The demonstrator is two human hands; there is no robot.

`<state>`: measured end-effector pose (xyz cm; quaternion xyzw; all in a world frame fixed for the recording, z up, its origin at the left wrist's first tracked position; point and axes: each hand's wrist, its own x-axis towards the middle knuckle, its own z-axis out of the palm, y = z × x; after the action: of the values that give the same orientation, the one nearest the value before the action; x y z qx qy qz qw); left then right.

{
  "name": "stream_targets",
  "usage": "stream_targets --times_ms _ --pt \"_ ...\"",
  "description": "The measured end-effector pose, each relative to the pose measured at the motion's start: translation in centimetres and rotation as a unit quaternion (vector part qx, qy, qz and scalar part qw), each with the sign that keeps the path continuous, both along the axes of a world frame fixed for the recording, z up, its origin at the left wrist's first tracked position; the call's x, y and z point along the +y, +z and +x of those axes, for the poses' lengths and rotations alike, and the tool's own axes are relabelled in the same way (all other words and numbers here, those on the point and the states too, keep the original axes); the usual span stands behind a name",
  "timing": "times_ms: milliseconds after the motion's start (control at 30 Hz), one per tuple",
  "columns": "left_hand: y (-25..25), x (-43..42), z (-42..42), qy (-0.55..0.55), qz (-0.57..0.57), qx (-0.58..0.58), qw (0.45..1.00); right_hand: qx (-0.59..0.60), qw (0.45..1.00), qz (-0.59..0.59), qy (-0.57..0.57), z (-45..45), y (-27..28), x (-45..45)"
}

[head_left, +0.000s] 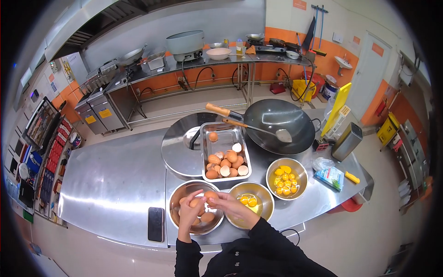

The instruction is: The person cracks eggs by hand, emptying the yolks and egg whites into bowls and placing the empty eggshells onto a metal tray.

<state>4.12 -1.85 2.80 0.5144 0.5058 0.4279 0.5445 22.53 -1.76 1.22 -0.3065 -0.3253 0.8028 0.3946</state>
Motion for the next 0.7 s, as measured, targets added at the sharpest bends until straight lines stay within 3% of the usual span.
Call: stream_targets --times_ms 167,267,700 --pt "1.5 0.2 2.7 -0.082 -0.007 0.037 0.996 -0.176 0.978 0.094 -0.064 4.1 2.1 -0.9" --pt "-0.7 1.0 4.0 -0.107 0.04 0.088 0.99 -0.21 0.968 0.117 -0.075 6.1 0.9 -1.1" --pt "1.3 0.3 9.0 -0.13 0.113 0.192 0.966 -0.362 0.888 0.198 -0.202 8.6 1.3 -3.9"
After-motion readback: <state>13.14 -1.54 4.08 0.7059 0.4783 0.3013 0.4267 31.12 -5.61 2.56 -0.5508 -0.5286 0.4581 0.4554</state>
